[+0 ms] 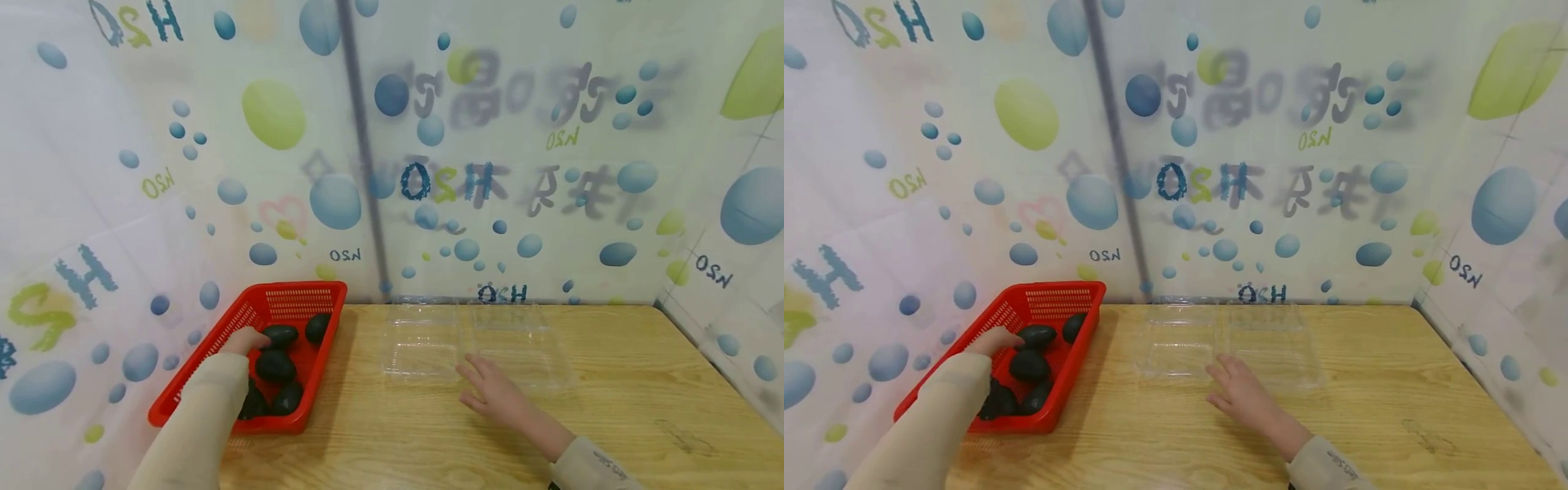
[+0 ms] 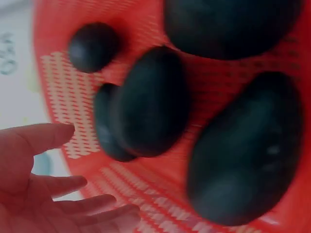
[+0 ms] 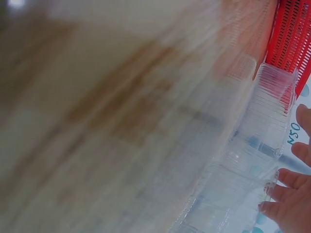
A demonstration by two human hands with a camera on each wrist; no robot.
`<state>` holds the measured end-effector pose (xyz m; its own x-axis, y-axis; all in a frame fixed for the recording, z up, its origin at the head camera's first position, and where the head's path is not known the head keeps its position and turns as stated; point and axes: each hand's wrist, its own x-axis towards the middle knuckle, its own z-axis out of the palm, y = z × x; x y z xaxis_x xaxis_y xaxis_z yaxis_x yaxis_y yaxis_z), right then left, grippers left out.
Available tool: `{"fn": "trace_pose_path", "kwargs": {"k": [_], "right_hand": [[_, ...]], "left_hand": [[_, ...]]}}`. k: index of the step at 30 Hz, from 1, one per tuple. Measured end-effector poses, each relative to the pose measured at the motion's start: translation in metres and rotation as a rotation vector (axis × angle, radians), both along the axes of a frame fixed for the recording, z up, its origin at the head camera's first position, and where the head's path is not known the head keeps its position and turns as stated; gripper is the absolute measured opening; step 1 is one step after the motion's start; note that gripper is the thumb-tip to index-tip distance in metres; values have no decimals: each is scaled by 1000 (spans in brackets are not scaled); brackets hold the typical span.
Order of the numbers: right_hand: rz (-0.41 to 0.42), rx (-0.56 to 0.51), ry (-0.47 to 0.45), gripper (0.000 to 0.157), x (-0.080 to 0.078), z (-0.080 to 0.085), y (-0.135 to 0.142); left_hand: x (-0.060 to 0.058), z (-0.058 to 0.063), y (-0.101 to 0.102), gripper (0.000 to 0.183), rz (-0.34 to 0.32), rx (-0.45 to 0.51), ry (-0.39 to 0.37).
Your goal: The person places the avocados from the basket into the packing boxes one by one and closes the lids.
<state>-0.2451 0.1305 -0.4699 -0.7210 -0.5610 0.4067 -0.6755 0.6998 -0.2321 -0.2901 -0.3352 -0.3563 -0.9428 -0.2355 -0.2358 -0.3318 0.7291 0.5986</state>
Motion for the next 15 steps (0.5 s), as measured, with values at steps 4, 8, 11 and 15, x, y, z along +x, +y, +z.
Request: {"fn": "trace_pose_path", "kwargs": {"k": [4,8,11,15], "right_hand": [[8,30,17,53,1,0,-1],[9,52,20,52,2,2,-2],[12,71,32,52,2,3,-2],[22,90,22,52,1,4,-2]], "left_hand": [[1,-15,-7,54,118,196,-72],[-4,-26,-6,65,245,319,-96],[-3,-30,-1,70,383,453,-93],[-3,-29,6,71,410,501,-98]]}}
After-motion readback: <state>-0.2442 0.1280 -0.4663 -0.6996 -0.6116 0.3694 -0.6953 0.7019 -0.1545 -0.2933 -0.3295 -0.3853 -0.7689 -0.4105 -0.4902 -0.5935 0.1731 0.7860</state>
